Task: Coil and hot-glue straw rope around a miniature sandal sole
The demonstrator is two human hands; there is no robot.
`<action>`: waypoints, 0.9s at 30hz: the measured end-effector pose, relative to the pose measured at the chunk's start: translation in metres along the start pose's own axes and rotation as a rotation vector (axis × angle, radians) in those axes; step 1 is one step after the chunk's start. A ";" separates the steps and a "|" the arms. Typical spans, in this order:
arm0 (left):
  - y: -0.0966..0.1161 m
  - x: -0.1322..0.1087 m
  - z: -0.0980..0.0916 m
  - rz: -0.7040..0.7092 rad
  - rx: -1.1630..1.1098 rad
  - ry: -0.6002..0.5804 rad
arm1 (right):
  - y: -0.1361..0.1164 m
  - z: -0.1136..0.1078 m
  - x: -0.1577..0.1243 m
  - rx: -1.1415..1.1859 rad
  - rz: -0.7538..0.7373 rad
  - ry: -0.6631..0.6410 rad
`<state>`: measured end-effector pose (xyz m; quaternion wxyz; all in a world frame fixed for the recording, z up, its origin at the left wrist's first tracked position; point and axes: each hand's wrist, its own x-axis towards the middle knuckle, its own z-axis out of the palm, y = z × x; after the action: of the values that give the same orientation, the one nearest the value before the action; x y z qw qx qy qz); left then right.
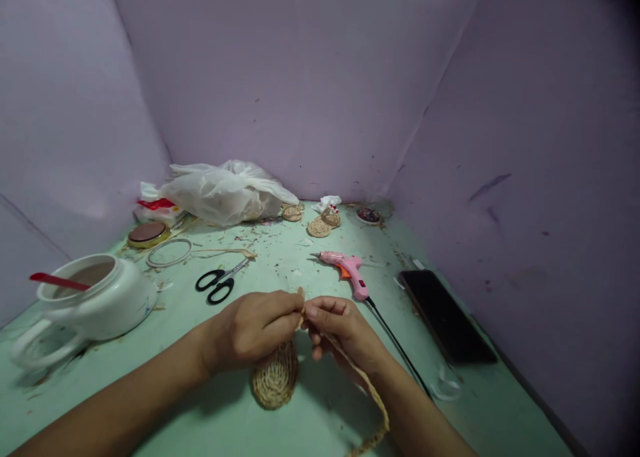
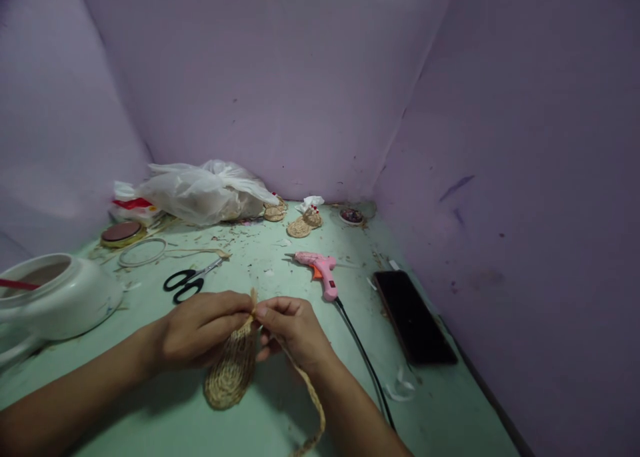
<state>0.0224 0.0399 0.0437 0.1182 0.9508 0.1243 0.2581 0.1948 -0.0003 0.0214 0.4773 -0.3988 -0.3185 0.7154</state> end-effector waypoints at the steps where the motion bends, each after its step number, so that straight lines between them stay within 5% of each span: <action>1: 0.002 0.001 -0.001 -0.025 -0.033 0.003 | 0.001 0.000 0.001 0.020 0.011 -0.009; 8: -0.001 -0.004 0.009 -0.039 -0.051 0.005 | 0.004 0.001 0.004 0.090 0.019 0.000; 13: -0.001 -0.005 0.022 0.035 0.005 0.402 | 0.005 0.005 0.003 0.113 -0.050 0.054; 16: 0.009 0.004 0.017 -0.181 -0.171 0.451 | 0.005 0.006 0.001 0.102 -0.092 0.070; 22: 0.021 0.016 0.001 -0.815 -0.748 0.264 | 0.007 0.006 -0.002 -0.072 -0.270 0.080; 27: 0.017 0.019 -0.007 -1.041 -1.072 0.151 | 0.005 0.006 -0.008 -0.362 -0.457 0.101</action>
<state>0.0378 0.0306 0.0629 0.6630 0.5610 0.4229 0.2584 0.1886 -0.0101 0.0222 0.5625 -0.4305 -0.4980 0.5002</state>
